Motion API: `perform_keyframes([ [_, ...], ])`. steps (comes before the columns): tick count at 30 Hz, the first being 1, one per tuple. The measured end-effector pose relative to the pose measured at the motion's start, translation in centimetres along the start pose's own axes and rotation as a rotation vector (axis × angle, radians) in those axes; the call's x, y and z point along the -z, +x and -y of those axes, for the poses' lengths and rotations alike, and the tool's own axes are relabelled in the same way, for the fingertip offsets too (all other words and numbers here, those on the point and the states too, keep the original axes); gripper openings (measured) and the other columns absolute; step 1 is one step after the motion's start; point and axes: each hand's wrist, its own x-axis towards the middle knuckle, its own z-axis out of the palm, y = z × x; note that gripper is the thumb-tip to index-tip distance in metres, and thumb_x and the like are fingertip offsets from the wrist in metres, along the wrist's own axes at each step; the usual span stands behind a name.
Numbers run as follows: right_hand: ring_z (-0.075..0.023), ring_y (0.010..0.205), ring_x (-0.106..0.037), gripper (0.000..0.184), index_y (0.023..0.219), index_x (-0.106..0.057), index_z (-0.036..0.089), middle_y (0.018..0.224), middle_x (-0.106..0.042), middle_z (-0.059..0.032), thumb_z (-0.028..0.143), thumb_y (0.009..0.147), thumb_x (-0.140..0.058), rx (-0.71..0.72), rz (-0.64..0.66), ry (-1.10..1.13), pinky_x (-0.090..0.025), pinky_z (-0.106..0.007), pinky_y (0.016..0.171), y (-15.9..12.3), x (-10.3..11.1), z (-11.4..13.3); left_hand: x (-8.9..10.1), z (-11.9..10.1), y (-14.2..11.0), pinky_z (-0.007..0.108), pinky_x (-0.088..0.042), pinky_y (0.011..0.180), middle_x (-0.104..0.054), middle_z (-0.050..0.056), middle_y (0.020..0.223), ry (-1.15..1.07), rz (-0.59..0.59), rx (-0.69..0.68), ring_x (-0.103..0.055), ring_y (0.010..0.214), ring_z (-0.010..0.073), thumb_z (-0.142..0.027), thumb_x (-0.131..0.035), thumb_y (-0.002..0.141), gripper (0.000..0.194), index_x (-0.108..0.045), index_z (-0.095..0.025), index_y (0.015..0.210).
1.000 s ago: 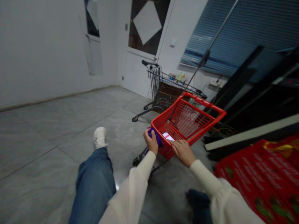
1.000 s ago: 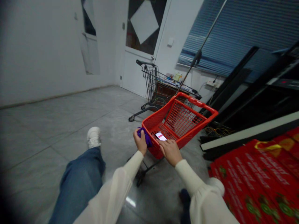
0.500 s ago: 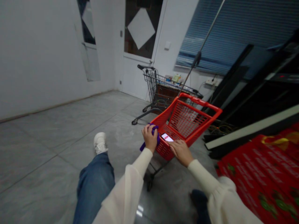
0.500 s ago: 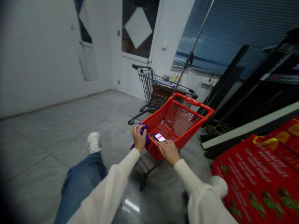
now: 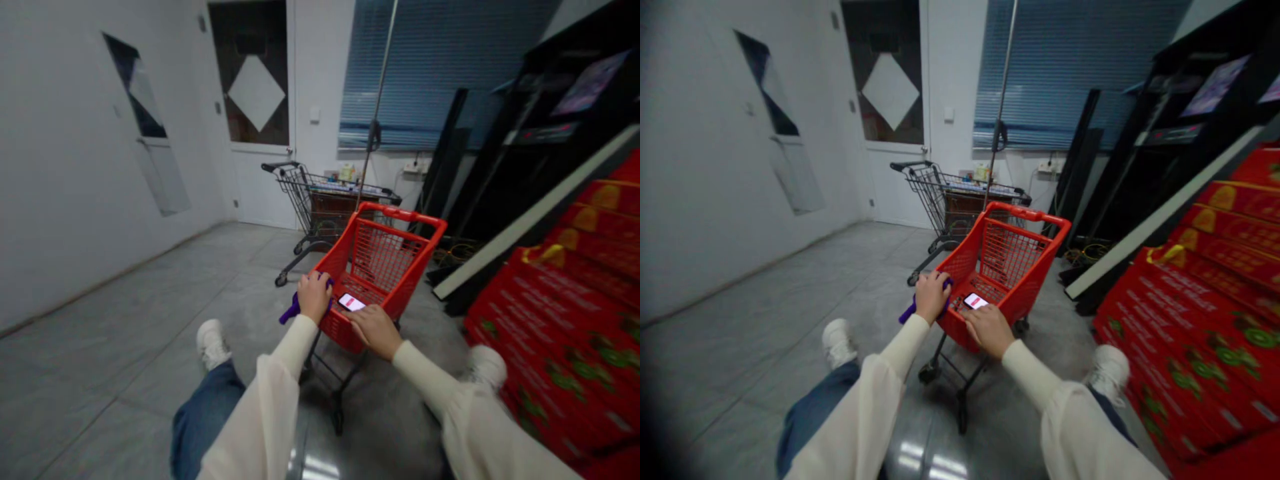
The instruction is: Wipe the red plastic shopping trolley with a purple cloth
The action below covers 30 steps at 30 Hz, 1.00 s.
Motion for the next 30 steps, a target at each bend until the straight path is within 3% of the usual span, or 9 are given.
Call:
perform_keyframes([
  [4,-0.0221,0.114,-0.058,0.037,0.129,-0.064,0.023,0.123,-0.07,-0.0081,0.031,0.1,-0.043,0.034,-0.029,0.03,-0.04,-0.039,0.101,-0.4,0.5,0.0,0.7,-0.9,-1.7,0.038,-0.039,0.091,-0.063,0.006,0.112,0.119,0.128,-0.162,-0.051,0.104,0.0253,-0.032,-0.056,0.092,0.022,-0.067,-0.029,0.112],
  [8,-0.0245,0.129,-0.049,0.036,0.123,-0.067,0.024,0.129,-0.066,-0.0076,0.035,0.1,-0.042,-0.092,-0.117,0.01,-0.032,-0.044,0.111,-0.7,1.2,-1.9,1.3,1.2,-0.9,0.036,-0.039,0.093,-0.063,0.006,0.118,0.133,0.12,-0.17,-0.052,0.103,0.0241,-0.033,-0.053,0.094,0.026,-0.066,-0.028,0.116],
  [11,-0.0217,0.119,-0.054,0.037,0.118,-0.069,0.024,0.119,-0.07,-0.0066,0.03,0.101,-0.036,-0.115,-0.078,0.018,-0.032,-0.042,0.108,-0.5,1.1,-2.6,1.6,2.3,0.4,0.036,-0.039,0.094,-0.063,0.007,0.116,0.142,0.085,-0.058,-0.055,0.104,0.0234,-0.032,-0.051,0.095,0.027,-0.066,-0.024,0.116],
  [13,-0.0205,0.112,-0.055,0.038,0.114,-0.07,0.023,0.113,-0.071,-0.0073,0.028,0.102,-0.034,-0.123,-0.055,0.01,-0.033,-0.039,0.103,-0.3,0.9,-2.5,1.3,1.7,0.1,0.036,-0.038,0.095,-0.064,0.008,0.112,0.149,0.101,-0.051,-0.056,0.104,0.0233,-0.033,-0.05,0.095,0.027,-0.067,-0.023,0.114],
  [17,-0.0202,0.105,-0.054,0.038,0.107,-0.072,0.021,0.107,-0.071,-0.0088,0.028,0.102,-0.035,-0.167,-0.035,-0.029,-0.032,-0.037,0.097,-0.4,0.9,-1.9,0.8,-0.6,-2.0,0.036,-0.038,0.094,-0.065,0.008,0.108,0.157,0.166,-0.188,-0.056,0.103,0.0238,-0.039,-0.051,0.095,0.026,-0.068,-0.025,0.11],
  [20,-0.0197,0.101,-0.053,0.037,0.103,-0.072,0.02,0.106,-0.071,-0.008,0.027,0.101,-0.036,-0.192,-0.012,-0.04,-0.03,-0.036,0.095,-0.5,1.5,-1.7,1.3,-0.5,-1.6,0.035,-0.039,0.092,-0.065,0.007,0.112,0.168,0.24,-0.28,-0.057,0.101,0.0232,-0.039,-0.052,0.095,0.027,-0.067,-0.026,0.113],
  [25,-0.0191,0.098,-0.054,0.033,0.099,-0.071,0.02,0.105,-0.071,-0.0064,0.027,0.101,-0.04,-0.206,0.019,-0.049,-0.029,-0.034,0.09,0.1,1.8,-1.3,1.9,1.0,0.6,0.037,-0.038,0.094,-0.063,0.01,0.115,0.245,0.174,-0.113,-0.057,0.103,0.024,-0.036,-0.049,0.096,0.029,-0.066,-0.023,0.116],
  [27,-0.0192,0.097,-0.054,0.032,0.097,-0.071,0.021,0.102,-0.071,-0.0062,0.026,0.1,-0.04,-0.231,-0.001,-0.065,-0.029,-0.035,0.089,0.3,1.6,-1.2,1.5,0.4,-0.2,0.037,-0.038,0.093,-0.064,0.01,0.112,0.234,0.155,-0.103,-0.057,0.103,0.0241,-0.039,-0.048,0.097,0.029,-0.067,-0.023,0.112],
  [30,-0.0196,0.096,-0.054,0.031,0.095,-0.071,0.019,0.1,-0.071,-0.0072,0.024,0.1,-0.041,-0.247,-0.042,-0.083,-0.028,-0.035,0.088,0.3,1.3,-1.2,0.7,-1.2,-2.3,0.036,-0.039,0.09,-0.064,0.009,0.108,0.202,0.159,-0.206,-0.057,0.099,0.0245,-0.048,-0.05,0.095,0.033,-0.068,-0.024,0.107],
])
